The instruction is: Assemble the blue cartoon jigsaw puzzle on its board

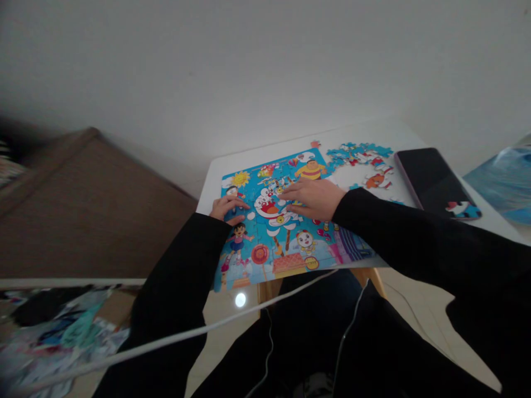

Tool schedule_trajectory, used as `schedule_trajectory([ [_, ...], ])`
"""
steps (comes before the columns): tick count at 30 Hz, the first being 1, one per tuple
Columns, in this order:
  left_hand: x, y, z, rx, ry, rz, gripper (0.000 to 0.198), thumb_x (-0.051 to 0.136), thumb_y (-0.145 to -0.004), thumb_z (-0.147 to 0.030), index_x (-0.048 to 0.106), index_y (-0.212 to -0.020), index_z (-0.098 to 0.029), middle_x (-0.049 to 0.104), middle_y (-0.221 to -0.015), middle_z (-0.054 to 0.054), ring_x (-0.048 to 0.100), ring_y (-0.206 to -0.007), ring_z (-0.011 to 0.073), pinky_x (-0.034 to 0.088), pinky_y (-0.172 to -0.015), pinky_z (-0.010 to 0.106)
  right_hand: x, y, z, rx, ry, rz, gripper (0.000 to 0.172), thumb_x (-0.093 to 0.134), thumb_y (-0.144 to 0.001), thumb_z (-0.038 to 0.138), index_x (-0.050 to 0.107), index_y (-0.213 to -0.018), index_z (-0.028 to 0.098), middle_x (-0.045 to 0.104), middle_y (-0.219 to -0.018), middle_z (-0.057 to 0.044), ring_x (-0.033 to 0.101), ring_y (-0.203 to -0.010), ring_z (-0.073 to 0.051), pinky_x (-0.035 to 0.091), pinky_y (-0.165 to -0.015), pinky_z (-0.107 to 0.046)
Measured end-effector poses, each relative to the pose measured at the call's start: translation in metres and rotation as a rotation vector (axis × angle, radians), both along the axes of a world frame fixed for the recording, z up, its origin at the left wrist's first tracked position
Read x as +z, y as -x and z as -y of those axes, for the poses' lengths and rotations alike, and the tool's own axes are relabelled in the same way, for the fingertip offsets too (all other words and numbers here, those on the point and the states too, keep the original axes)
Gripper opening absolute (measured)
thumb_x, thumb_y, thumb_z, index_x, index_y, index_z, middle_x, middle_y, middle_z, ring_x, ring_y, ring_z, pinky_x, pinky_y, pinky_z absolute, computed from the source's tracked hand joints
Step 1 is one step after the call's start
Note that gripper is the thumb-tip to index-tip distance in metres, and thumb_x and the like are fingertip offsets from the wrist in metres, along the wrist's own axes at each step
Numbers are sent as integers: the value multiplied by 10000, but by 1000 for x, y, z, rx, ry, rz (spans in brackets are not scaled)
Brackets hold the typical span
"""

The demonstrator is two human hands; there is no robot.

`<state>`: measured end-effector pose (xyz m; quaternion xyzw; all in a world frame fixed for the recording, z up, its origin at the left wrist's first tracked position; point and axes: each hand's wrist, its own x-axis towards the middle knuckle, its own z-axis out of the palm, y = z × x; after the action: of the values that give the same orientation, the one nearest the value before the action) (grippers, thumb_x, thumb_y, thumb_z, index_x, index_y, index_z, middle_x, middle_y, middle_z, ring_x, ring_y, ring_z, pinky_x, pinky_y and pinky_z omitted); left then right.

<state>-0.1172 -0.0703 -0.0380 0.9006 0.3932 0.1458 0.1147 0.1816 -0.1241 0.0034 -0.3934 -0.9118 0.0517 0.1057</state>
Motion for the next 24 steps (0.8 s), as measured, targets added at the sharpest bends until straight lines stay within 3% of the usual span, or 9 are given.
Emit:
schedule_trajectory([
  [4, 2, -2, 0, -78, -47, -10, 233, 560, -827, -334, 661, -1015, -241, 592, -1098, 69, 522, -1100, 239, 348, -976, 409, 0, -20, -6, -65, 65, 4, 388, 410, -890, 345, 593, -1197, 194, 597, -1225, -65, 551, -1110, -246, 474, -888, -407],
  [9, -2, -4, -1, -169, -47, -40, 266, 498, -865, -256, 636, -1092, -264, 583, -1170, 69, 494, -1148, 233, 348, -1003, 422, -18, -22, -4, -19, 79, -32, 423, 375, -908, 366, 516, -1282, 227, 520, -1319, -66, 478, -1203, -251, 438, -948, -444],
  [15, -5, -12, 8, -45, -20, -193, 413, 420, -919, -381, 447, -1318, -279, 361, -1427, 79, 271, -1336, 300, 224, -1067, 531, -39, -22, -1, 68, 76, -11, 500, 370, -917, 389, 426, -1346, 140, 342, -1439, -148, 281, -1335, -289, 317, -1038, -500],
  [20, 0, -13, 11, -47, 38, -280, 502, 404, -910, -455, 352, -1376, -275, 264, -1472, 63, 192, -1365, 289, 169, -1085, 535, -34, -27, -3, 80, 39, -75, 499, 408, -901, 414, 456, -1320, 148, 423, -1386, -147, 361, -1288, -266, 334, -1021, -485],
  [24, 2, -11, 10, -33, 49, -274, 543, 447, -883, -480, 337, -1382, -293, 266, -1472, 56, 190, -1365, 291, 176, -1086, 532, -21, -28, -3, 115, 45, -89, 415, 500, -848, 429, 607, -1157, 173, 595, -1167, -117, 521, -1084, -242, 411, -938, -433],
])
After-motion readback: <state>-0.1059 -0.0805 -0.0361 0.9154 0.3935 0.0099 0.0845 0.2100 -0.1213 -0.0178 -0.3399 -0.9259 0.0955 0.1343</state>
